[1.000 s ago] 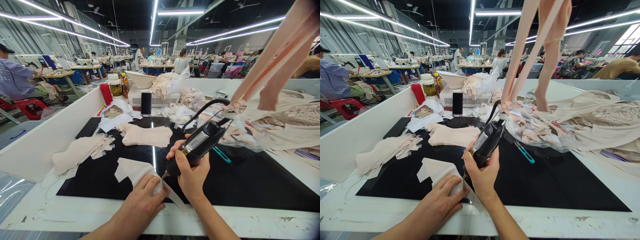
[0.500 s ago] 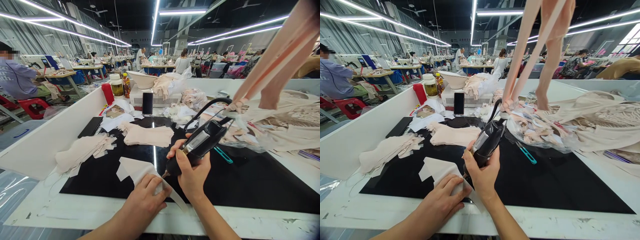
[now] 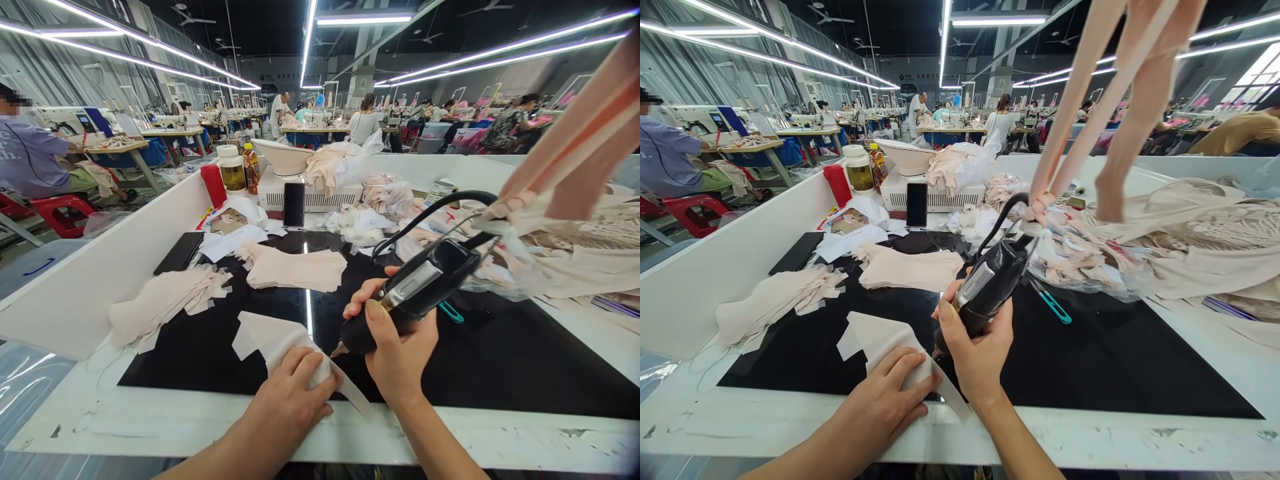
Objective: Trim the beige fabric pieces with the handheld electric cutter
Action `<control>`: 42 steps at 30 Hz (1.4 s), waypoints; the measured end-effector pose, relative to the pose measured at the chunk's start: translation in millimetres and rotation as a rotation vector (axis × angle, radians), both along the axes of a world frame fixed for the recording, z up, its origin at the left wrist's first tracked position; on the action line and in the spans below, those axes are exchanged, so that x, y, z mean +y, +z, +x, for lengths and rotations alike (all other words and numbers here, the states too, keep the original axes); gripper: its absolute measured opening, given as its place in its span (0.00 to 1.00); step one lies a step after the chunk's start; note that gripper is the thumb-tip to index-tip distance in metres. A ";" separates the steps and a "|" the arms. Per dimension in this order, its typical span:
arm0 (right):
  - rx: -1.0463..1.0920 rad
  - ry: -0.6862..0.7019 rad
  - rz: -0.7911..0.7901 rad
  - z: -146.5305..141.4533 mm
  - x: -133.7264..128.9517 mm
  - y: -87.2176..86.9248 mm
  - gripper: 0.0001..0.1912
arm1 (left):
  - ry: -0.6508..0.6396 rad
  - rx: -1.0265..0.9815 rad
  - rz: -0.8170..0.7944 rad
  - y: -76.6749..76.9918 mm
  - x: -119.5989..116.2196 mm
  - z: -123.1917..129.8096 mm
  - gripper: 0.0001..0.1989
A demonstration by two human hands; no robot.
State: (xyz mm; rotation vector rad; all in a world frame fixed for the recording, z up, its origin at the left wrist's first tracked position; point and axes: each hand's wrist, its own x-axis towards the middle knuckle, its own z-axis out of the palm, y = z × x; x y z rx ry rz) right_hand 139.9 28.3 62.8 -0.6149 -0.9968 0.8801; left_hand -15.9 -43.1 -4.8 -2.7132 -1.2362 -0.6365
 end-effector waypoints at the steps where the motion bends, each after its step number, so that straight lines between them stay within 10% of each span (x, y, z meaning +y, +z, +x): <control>1: -0.001 0.004 -0.001 1.7 -1.6 -0.1 0.20 | 0.002 0.009 0.003 -0.4 -0.4 -0.2 0.26; 42: -0.031 -0.022 -0.032 -6.6 1.5 -6.3 0.18 | 0.008 0.034 0.042 0.6 0.6 -0.7 0.26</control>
